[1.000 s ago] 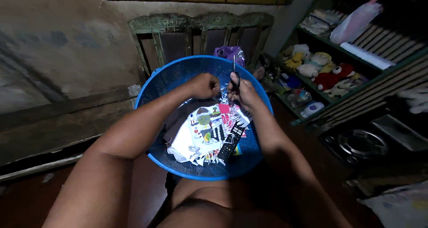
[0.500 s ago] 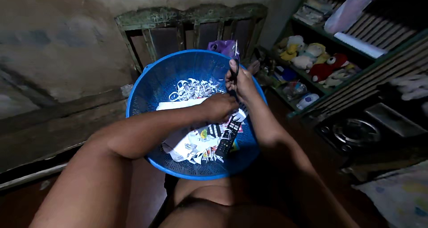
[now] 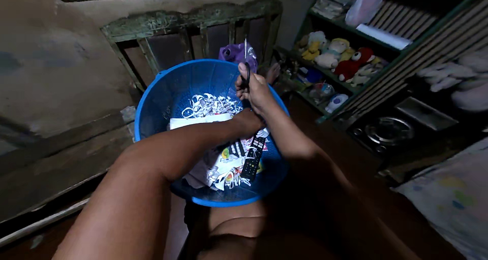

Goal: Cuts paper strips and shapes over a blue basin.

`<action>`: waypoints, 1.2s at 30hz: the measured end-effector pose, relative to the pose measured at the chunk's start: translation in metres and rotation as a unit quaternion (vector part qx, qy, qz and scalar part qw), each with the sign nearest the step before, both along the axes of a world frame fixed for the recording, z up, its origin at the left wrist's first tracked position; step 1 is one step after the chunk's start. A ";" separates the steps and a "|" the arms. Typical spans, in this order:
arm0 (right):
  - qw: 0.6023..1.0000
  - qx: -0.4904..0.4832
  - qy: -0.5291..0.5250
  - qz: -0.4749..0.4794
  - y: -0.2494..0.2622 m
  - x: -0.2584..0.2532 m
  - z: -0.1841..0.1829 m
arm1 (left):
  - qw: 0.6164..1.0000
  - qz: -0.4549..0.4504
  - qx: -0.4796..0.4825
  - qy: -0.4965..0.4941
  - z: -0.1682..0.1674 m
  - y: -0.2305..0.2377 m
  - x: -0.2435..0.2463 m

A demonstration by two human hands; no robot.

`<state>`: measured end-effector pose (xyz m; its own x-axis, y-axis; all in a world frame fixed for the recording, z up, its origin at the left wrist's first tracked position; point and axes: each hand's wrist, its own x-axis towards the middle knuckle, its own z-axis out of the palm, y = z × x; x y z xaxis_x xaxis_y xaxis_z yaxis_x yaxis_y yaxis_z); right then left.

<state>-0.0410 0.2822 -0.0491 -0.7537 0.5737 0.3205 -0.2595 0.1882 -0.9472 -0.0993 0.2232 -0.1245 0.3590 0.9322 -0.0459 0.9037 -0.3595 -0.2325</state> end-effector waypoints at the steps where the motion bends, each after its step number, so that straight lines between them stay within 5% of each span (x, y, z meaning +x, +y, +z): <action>1: 1.000 -0.001 0.005 -0.001 0.000 0.001 0.002 | 1.000 0.002 0.007 -0.002 0.000 0.002 0.002; 5: 0.999 0.027 0.033 -0.012 0.006 0.014 0.015 | 0.989 0.051 -0.037 -0.131 0.019 0.008 0.004; 11: 0.991 0.093 0.065 -0.071 0.022 0.061 0.043 | 0.891 0.087 -0.097 -0.435 0.047 0.002 -0.024; 19: 0.984 0.130 -0.007 -0.125 0.031 0.100 0.032 | 0.799 0.130 -0.155 -0.567 0.104 0.003 -0.057; 24: 0.978 0.090 -0.081 -0.167 0.021 0.118 0.026 | 0.741 0.131 -0.139 -0.644 0.111 0.010 -0.058; 36: 0.972 0.063 -0.139 -0.177 -0.019 0.119 -0.004 | 0.804 0.114 -0.145 -0.565 0.090 -0.024 -0.052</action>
